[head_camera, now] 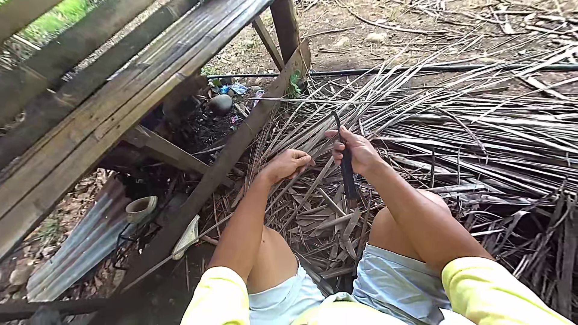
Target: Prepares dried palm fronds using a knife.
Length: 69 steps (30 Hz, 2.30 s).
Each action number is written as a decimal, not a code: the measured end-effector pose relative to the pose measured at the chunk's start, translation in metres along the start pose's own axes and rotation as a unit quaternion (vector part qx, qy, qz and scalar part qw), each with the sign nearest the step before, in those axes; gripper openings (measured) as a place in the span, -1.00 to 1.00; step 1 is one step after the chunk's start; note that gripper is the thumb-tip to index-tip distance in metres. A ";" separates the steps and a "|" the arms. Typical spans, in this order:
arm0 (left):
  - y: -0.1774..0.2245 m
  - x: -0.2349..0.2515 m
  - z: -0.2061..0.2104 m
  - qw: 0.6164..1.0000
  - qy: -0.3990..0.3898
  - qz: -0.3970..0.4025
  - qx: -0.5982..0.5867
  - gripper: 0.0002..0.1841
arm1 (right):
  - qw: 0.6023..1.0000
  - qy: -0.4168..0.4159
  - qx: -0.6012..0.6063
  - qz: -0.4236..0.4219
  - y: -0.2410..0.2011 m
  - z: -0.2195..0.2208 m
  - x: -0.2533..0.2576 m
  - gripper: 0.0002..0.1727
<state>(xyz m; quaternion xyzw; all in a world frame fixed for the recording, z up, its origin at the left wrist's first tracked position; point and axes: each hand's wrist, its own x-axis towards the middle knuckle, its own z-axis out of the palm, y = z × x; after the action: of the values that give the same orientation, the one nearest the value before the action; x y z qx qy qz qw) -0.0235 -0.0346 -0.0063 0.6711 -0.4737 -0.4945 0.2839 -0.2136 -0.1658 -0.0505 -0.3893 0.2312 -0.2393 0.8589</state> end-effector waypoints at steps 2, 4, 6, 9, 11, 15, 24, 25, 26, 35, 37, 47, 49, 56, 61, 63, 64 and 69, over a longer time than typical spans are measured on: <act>0.004 0.003 0.003 1.000 0.020 0.009 -0.007 -0.70 | 0.999 0.022 -0.025 -0.019 -0.001 0.001 -0.001 -0.48; 0.007 0.005 0.004 0.999 0.044 0.025 -0.009 -0.73 | 0.997 0.034 -0.059 -0.040 0.001 0.003 -0.004 -0.60; 0.007 0.007 0.004 0.997 0.062 0.039 0.001 -0.74 | 0.993 0.027 -0.103 -0.057 0.003 0.007 -0.010 -0.59; 0.007 0.005 0.005 0.995 0.081 0.055 0.012 -0.67 | 0.982 0.000 -0.167 -0.089 0.005 0.011 -0.016 -0.56; 0.007 0.007 0.007 0.992 0.111 0.061 0.014 -0.66 | 0.976 -0.013 -0.195 -0.096 0.006 0.012 -0.020 -0.53; 0.011 0.011 0.009 0.972 0.216 0.075 0.059 -0.68 | 0.957 -0.047 -0.270 -0.097 0.012 0.016 -0.023 -0.44; 0.011 0.025 0.017 0.960 0.229 0.054 0.153 -0.69 | 0.928 -0.082 -0.358 -0.063 0.027 0.025 -0.021 -0.37; 0.011 0.026 0.018 0.959 0.229 0.053 0.158 -0.69 | 0.930 -0.077 -0.355 -0.061 0.028 0.024 -0.020 -0.37; 0.010 0.027 0.019 0.958 0.228 0.058 0.164 -0.69 | 0.933 -0.072 -0.348 -0.057 0.028 0.023 -0.020 -0.37; 0.014 0.025 0.028 0.955 0.207 0.031 0.211 -0.70 | 0.937 -0.028 -0.345 -0.052 0.034 0.019 -0.013 -0.40; 0.014 0.025 0.029 0.955 0.208 0.027 0.209 -0.69 | 0.925 -0.016 -0.374 -0.066 0.036 0.016 -0.011 -0.42; 0.017 0.017 0.034 0.959 0.175 -0.007 0.225 -0.68 | 0.967 0.041 -0.248 -0.043 0.035 0.005 0.001 -0.43; 0.017 0.013 0.035 0.956 0.165 -0.020 0.241 -0.67 | 0.977 0.063 -0.205 -0.020 0.030 0.000 0.006 -0.43; 0.021 -0.014 0.024 0.955 0.147 -0.024 0.255 -0.68 | 0.979 0.147 -0.135 -0.034 -0.002 -0.032 0.016 -0.46; 0.014 -0.032 0.000 0.960 0.154 -0.035 0.232 -0.71 | 0.969 0.197 -0.134 -0.069 -0.025 -0.069 0.013 -0.47; 0.008 -0.038 -0.011 0.964 0.161 -0.041 0.209 -0.71 | 0.956 0.258 -0.110 -0.089 -0.034 -0.088 0.009 -0.50; 0.007 -0.040 -0.014 0.966 0.165 -0.044 0.194 -0.72 | 0.946 0.299 -0.082 -0.092 -0.038 -0.094 0.006 -0.54; 0.001 -0.027 -0.017 0.972 0.171 -0.044 0.158 -0.72 | 0.962 0.245 -0.105 -0.064 -0.033 -0.059 -0.021 -0.69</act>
<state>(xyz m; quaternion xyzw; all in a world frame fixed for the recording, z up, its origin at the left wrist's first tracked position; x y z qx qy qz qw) -0.0100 -0.0111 0.0109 0.8020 -0.4608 -0.3033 0.2291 -0.2714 -0.2055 -0.0555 -0.4203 0.4331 -0.3558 0.7135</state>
